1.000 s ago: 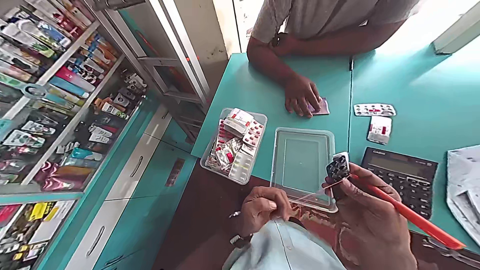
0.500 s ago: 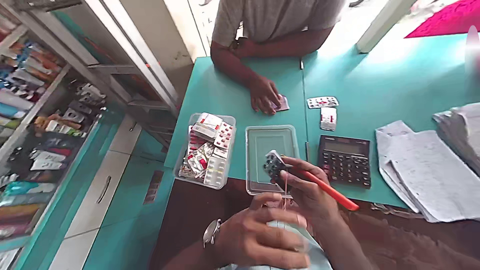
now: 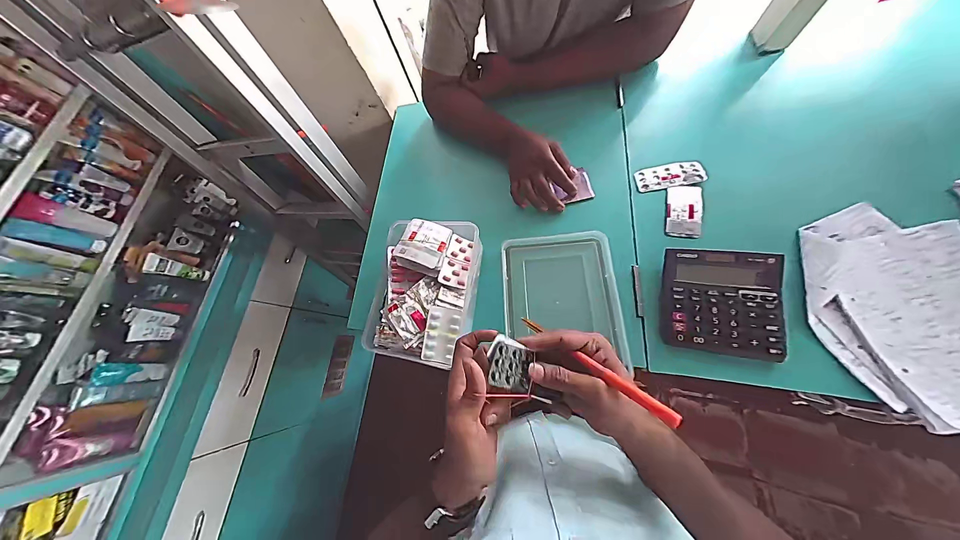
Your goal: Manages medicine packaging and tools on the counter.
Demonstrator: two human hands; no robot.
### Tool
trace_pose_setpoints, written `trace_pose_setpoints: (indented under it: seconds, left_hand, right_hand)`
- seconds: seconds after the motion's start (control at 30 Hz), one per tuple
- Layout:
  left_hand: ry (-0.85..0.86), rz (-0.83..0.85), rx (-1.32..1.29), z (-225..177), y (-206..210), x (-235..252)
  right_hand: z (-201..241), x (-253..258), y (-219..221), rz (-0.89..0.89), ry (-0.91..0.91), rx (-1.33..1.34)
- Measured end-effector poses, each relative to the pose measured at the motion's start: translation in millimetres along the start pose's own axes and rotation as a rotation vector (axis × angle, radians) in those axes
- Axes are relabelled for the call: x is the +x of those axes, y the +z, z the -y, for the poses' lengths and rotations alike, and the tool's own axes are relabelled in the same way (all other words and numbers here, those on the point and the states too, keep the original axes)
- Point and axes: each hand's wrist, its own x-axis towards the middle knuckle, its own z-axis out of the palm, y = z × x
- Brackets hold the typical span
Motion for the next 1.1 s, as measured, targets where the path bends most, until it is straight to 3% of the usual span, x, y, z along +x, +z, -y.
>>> trace_pose_setpoints:
  seconds: [0.2,0.37,0.5,0.57,0.63,0.7,0.83,0.87,1.0,1.03,1.1]
  left_hand:
    - [-0.122,0.14,0.243,-23,-19,8]
    - [-0.392,0.245,0.146,-17,-22,23]
    - [-0.319,0.369,-0.104,-16,-38,19]
    - [-0.209,0.301,-0.058,-23,-52,8]
    - [-0.034,0.108,0.21,-35,-65,-7]
    - [0.127,-0.083,0.419,-48,-81,-16]
    - [0.306,-0.256,0.493,-76,-112,-11]
    - [0.343,-0.287,0.539,-79,-118,-8]
    - [0.471,-0.349,0.737,-83,-144,-2]
    - [0.484,-0.365,0.743,-83,-151,0]
    - [0.476,-0.397,0.719,-82,-164,5]
  right_hand:
    - [5,3,-13,0.417,-0.079,-0.271]
    - [12,7,-8,0.591,-0.234,-0.399]
    - [28,-9,4,0.302,-0.354,-0.494]
    - [36,-8,9,0.196,-0.36,-0.445]
    - [38,7,17,0.121,-0.359,-0.58]
    - [27,36,27,0.125,-0.314,-0.759]
    - [10,108,52,0.31,-0.138,-1.013]
    - [11,118,57,0.255,-0.109,-1.124]
    - [20,113,38,-0.27,-0.212,-1.306]
    - [19,106,29,-0.342,-0.15,-1.387]
    - [6,93,18,-0.352,0.163,-1.515]
